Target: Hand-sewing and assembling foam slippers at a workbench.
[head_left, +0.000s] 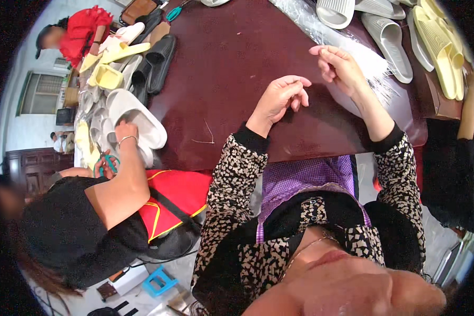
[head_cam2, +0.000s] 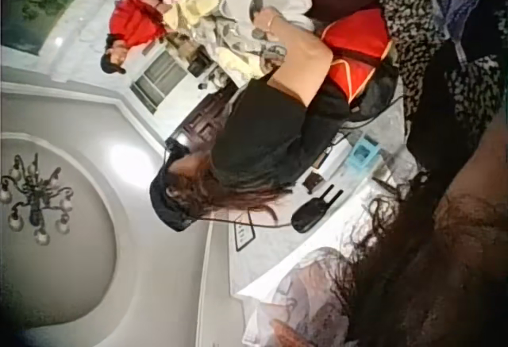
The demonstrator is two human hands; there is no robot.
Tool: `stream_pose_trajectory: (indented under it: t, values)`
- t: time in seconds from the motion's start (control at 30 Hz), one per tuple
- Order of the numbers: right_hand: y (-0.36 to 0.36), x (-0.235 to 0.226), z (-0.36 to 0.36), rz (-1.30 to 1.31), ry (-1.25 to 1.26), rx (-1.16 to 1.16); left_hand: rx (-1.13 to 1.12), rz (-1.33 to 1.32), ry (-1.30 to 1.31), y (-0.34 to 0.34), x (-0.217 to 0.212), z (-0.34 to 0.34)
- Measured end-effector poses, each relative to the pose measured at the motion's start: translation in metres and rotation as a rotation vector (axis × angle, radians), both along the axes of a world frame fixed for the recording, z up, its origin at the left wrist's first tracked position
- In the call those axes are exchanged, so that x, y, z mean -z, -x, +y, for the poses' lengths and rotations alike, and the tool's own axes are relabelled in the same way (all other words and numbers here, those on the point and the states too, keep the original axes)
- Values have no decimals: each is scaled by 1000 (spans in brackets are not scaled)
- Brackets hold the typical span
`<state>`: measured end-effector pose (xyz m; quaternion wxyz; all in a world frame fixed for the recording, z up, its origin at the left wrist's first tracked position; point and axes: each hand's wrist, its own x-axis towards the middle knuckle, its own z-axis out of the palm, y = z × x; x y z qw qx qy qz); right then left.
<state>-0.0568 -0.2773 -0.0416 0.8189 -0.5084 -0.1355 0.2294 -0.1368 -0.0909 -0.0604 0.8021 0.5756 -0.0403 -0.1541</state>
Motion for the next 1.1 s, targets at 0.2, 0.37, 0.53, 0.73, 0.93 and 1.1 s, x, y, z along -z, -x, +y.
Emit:
stream_pose_trajectory:
  t: [0.2, 0.37, 0.53, 0.73, 0.93, 1.1]
  values:
    - [-1, -3, -1, -28, -29, 57, 91, -46, -88, 4, -4, 5]
    - [-5, -1, -3, -52, -73, 82, 215, -59, -200, 6, -9, 6]
    - [-8, 1, -1, -76, -70, 41, 292, -76, -213, 7, -13, 8]
    - [5, -9, 12, -99, 67, 42, 266, -217, -273, 6, -13, 15]
    - [11, -8, 10, -82, 74, 80, 156, -448, -374, 3, -10, 13]
    - [-1, 1, 9, -101, 58, 12, 26, -369, -296, 5, -9, 10]
